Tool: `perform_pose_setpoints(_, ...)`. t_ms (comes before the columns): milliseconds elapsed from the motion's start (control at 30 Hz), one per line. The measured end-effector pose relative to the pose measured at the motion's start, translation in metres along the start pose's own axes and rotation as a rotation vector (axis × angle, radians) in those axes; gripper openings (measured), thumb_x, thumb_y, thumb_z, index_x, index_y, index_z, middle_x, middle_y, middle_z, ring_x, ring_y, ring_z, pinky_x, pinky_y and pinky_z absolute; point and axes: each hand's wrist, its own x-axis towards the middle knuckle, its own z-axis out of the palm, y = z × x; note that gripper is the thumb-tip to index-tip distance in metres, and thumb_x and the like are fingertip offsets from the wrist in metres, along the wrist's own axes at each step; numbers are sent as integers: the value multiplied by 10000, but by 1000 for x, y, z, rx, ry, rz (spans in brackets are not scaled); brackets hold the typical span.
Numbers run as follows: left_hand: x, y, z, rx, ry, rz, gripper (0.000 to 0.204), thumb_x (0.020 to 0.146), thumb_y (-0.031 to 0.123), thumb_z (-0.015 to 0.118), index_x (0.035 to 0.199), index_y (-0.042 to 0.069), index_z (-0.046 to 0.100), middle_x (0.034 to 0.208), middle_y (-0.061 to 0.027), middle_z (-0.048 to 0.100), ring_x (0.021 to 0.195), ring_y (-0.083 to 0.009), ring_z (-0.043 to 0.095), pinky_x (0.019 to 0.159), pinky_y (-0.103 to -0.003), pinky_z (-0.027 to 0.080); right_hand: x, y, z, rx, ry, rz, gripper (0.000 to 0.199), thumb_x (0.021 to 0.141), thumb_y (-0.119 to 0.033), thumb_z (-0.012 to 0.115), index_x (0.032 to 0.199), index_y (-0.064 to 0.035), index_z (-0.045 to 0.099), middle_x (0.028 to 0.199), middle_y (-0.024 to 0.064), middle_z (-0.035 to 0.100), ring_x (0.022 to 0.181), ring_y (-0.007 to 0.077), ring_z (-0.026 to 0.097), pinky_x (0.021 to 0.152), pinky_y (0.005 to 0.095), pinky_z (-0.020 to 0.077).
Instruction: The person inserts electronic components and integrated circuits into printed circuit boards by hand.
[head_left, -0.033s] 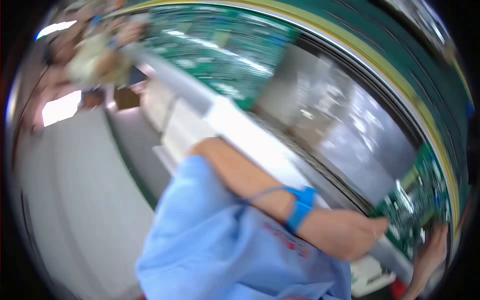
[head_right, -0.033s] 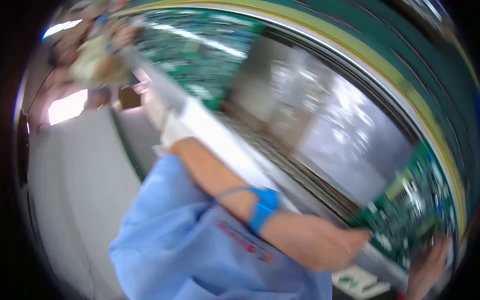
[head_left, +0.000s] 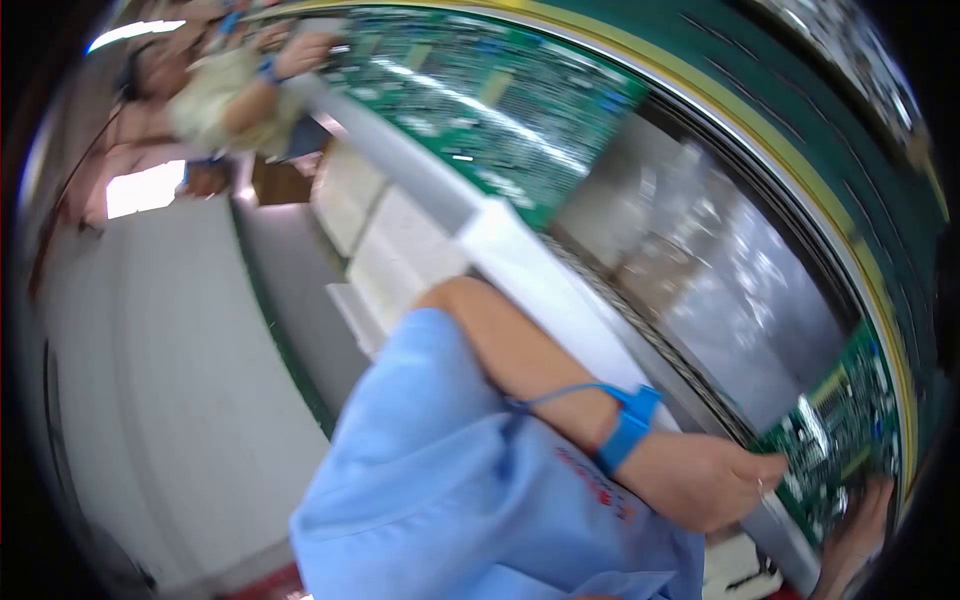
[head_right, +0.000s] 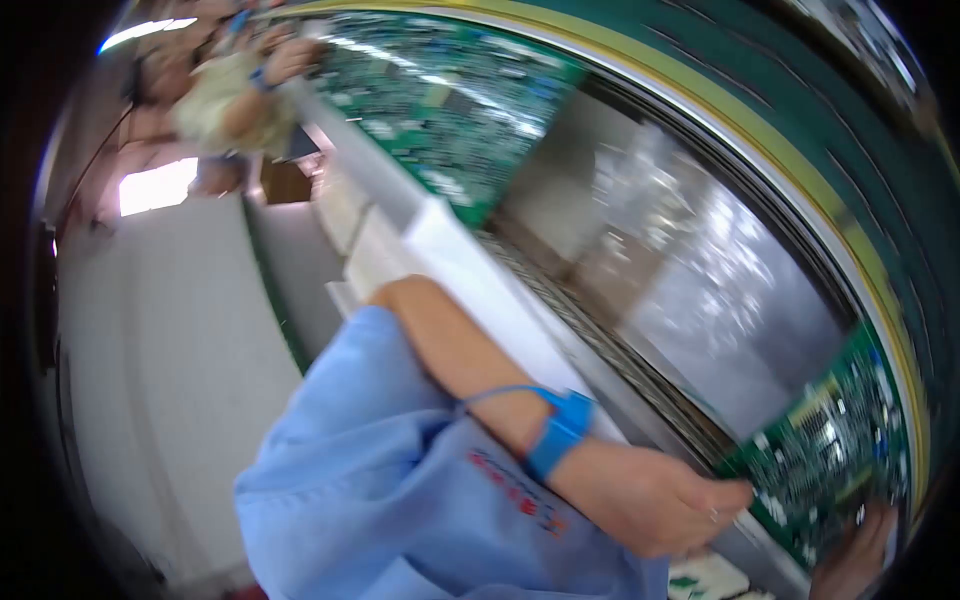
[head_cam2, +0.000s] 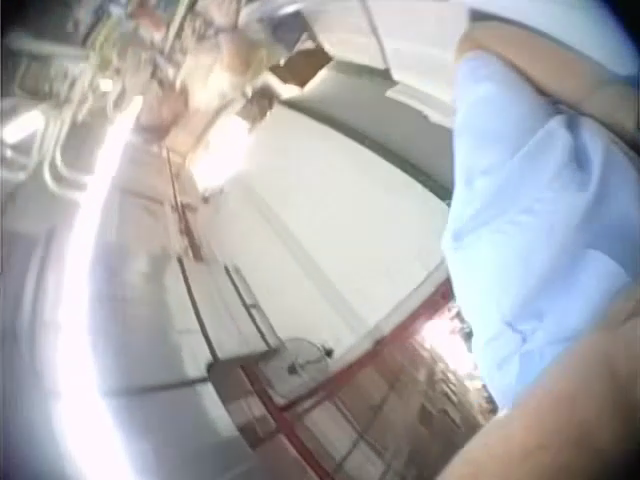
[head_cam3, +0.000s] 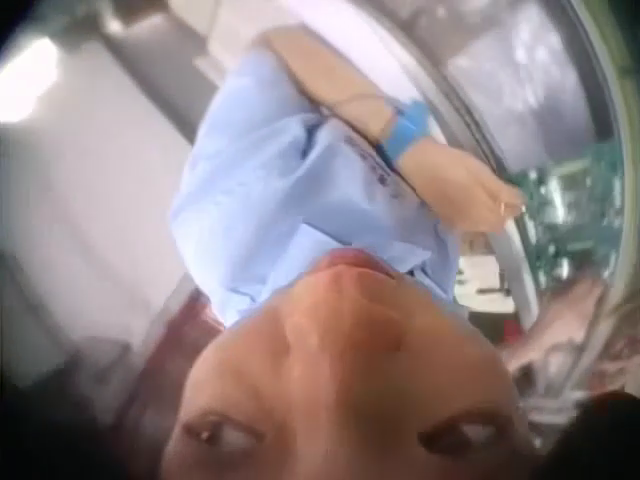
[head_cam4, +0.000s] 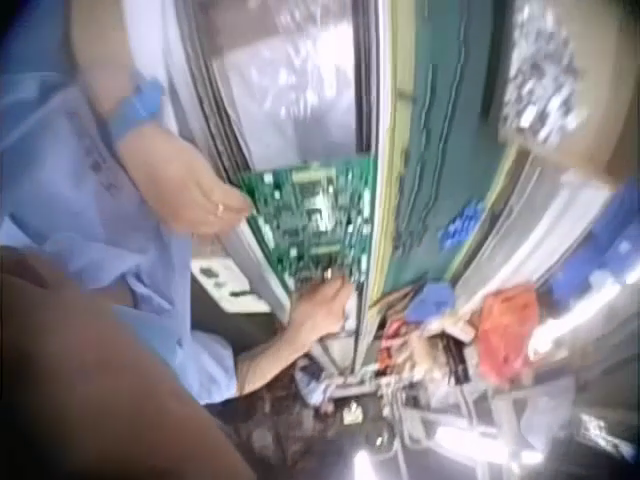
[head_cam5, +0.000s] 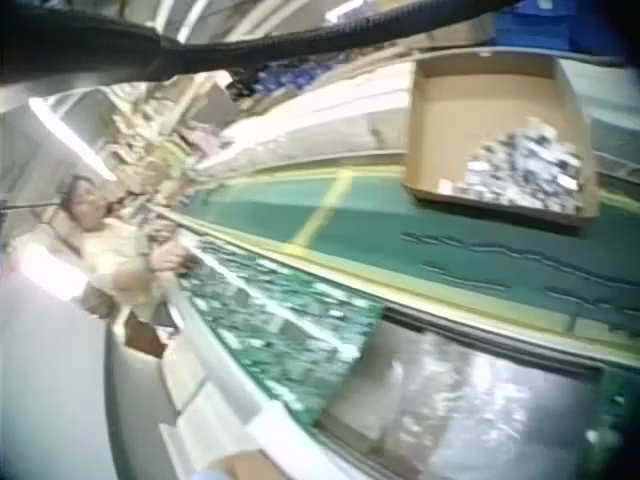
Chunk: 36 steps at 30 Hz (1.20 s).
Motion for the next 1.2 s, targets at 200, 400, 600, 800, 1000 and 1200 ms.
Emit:
perform_pose_setpoints(200, -11, -6, 13, 14, -46, -47, 356, 790, 233, 551, 861, -84, 698, 931, -240, 678, 1004, -397, 625, 1059, -558, 348, 53, -86, -17, -454, 14, -257, 265, 917, -208, 602, 1167, -120, 614, 1186, 111, 618, 1074, 277, 607, 909, 384, 482)
perform_pose_setpoints(400, -13, -3, 7, 42, 8, -77, 394, 784, 239, 546, 906, -111, 678, 966, -257, 670, 1007, -398, 622, 1078, -550, 343, 50, -75, -18, -257, 41, -331, 235, 944, -228, 595, 1123, -78, 624, 1093, 129, 639, 940, 300, 643, 798, 376, 524)
perform_pose_setpoints(600, -13, -7, 5, 72, -16, -72, 379, 780, 213, 552, 911, -122, 670, 958, -257, 664, 1005, -397, 613, 1081, -541, 348, 55, -72, -17, -160, -36, -289, 239, 919, -186, 609, 1121, -58, 610, 1108, 163, 621, 938, 310, 634, 800, 394, 514)
perform_pose_setpoints(800, -12, -5, -1, 189, -56, -44, 338, 783, 197, 561, 917, -87, 686, 959, -218, 670, 969, -346, 619, 1049, -440, 407, 38, -22, -10, 83, -80, -210, 312, 848, 13, 564, 1161, 18, 560, 1160, 217, 547, 1039, 400, 582, 856, 418, 480)
perform_pose_setpoints(1000, -2, -25, -31, -4, -422, -40, 300, 857, 120, 559, 1100, -14, 674, 1147, -163, 667, 1116, -246, 617, 974, -419, 427, 65, -55, 0, 243, 40, -305, 282, 793, -62, 706, 1058, -16, 624, 1031, 164, 612, 941, 361, 619, 786, 388, 501)
perform_pose_setpoints(1200, 6, -28, -33, 1, -537, -119, 247, 968, 206, 541, 1109, 73, 694, 1124, -22, 707, 1107, -151, 618, 1054, -424, 238, 69, -57, 3, 43, 163, -509, 222, 835, -162, 695, 1010, -76, 588, 954, 51, 567, 759, 254, 613, 560, 361, 491)
